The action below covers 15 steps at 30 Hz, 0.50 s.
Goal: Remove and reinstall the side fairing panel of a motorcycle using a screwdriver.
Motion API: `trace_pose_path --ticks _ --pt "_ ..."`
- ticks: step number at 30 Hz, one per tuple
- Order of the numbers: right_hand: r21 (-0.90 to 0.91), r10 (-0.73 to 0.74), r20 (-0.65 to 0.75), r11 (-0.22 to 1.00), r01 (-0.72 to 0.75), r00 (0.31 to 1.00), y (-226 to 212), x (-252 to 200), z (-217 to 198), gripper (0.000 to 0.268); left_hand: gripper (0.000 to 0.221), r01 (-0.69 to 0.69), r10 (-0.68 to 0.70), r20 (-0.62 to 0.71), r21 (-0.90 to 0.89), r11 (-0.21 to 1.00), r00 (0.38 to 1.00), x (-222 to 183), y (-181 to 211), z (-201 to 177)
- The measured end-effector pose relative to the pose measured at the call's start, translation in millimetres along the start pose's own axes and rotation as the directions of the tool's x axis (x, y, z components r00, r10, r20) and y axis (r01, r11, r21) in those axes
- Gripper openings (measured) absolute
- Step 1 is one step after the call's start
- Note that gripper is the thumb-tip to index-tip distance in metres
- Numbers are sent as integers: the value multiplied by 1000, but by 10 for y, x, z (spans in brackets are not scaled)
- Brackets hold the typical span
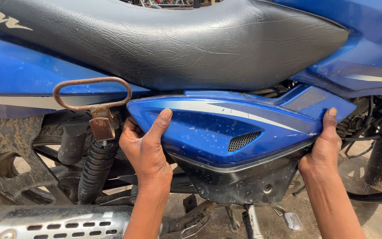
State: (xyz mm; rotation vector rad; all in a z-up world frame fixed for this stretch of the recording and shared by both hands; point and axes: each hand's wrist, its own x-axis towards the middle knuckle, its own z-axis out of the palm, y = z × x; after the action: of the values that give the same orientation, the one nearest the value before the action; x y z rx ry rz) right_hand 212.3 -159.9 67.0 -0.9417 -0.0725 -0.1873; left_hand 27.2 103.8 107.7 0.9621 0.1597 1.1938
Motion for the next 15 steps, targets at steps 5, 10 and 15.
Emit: trace_pose_path --ticks 5,10,15 --pt "36 -104 22 994 103 994 328 123 25 80 39 28 -31 42 66 997 999 142 -64 -134" --pt "17 -194 40 981 194 980 438 170 60 103 42 16 -27 100 102 995 995 229 -169 -185" --pt "68 -187 26 980 185 982 412 184 26 104 42 18 -24 61 102 995 998 179 -155 -145"
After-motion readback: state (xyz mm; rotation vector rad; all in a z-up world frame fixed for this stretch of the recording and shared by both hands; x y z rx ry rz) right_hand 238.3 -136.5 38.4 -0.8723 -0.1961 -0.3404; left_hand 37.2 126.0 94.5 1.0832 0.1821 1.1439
